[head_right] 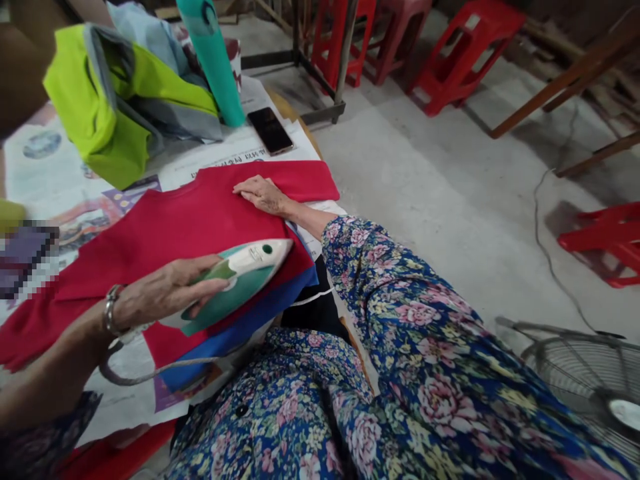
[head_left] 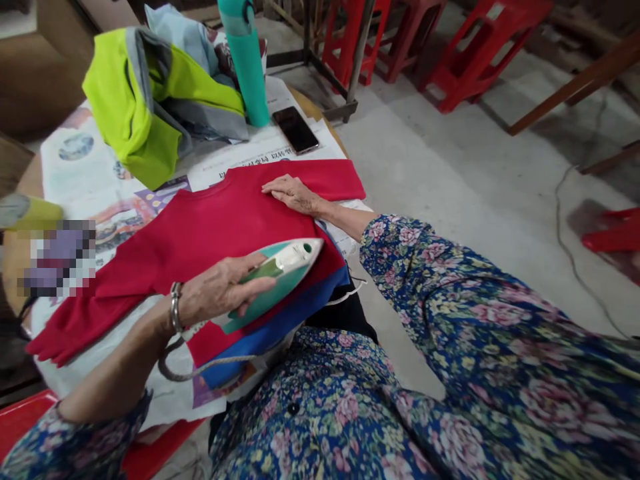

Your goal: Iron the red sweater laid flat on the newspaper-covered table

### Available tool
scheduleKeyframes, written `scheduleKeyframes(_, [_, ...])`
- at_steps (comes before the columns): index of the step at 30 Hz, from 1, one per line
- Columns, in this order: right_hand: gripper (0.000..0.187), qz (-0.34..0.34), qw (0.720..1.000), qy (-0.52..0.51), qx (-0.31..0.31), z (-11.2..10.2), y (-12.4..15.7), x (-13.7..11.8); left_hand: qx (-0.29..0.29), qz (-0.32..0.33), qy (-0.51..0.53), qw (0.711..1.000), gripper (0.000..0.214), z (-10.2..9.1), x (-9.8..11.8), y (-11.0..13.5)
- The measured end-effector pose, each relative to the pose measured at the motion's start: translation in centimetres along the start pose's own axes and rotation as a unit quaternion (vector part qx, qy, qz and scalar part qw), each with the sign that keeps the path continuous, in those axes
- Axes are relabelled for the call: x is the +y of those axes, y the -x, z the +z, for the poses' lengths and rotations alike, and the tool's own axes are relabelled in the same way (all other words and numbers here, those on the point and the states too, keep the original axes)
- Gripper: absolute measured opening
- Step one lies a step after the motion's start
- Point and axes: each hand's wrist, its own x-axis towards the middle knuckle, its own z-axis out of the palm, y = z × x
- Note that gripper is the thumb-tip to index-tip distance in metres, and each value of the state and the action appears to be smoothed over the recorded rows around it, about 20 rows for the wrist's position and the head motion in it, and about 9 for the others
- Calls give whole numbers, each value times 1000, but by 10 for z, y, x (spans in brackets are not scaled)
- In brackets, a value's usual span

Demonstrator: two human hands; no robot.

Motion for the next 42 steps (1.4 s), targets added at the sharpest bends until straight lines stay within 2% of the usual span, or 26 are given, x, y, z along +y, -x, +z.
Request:
scheduleKeyframes(3, [42, -6, 1000, -5, -7, -1, 0, 0, -66, -15, 9, 998, 43, 12, 0, 13])
scheduleKeyframes(6, [42, -8, 1000, -16, -3, -1, -2, 1, -81, -29, 1, 996, 45, 14, 1, 28])
scheduleKeyframes(10, [43, -2, 999, -50, 5, -3, -5, 3, -16, -14, -13, 1000, 37, 6, 8, 34])
scheduleKeyframes(14, [45, -5, 997, -79, 18, -2, -7, 4, 68, 3, -16, 998, 37, 2, 11, 15])
scheduleKeyframes(17, [44, -11, 996, -80, 33, 0, -7, 5, 85, 5, -10, 996, 38, 5, 7, 1])
scheduleKeyframes(20, [43, -13, 997, -64, 37, 3, -7, 6, 56, 7, -7, 998, 39, 11, 4, 0])
scheduleKeyframes(26, [44, 4, 999, -25, 30, 3, -9, 1, -48, -18, 38, 998, 40, 28, 4, 23])
scheduleKeyframes(29, [45, 10, 1000, -5, 20, 2, -11, -2, -57, -41, 51, 996, 42, 31, 2, 39])
scheduleKeyframes(32, [45, 21, 1000, 3, 18, 2, -13, -3, -3, -60, 41, 997, 45, 29, -2, 55])
scheduleKeyframes(35, [45, 20, 1000, -9, 23, 1, -17, -4, 107, -60, 35, 992, 52, 27, -9, 62])
scheduleKeyframes(39, [46, 19, 1000, -15, 11, -6, -17, -10, 239, -59, 79, 966, 55, 29, -20, 46])
scheduleKeyframes(42, [43, 16, 998, 36, 55, -11, 9, -16, 295, -57, 117, 947, 54, 29, -29, 28])
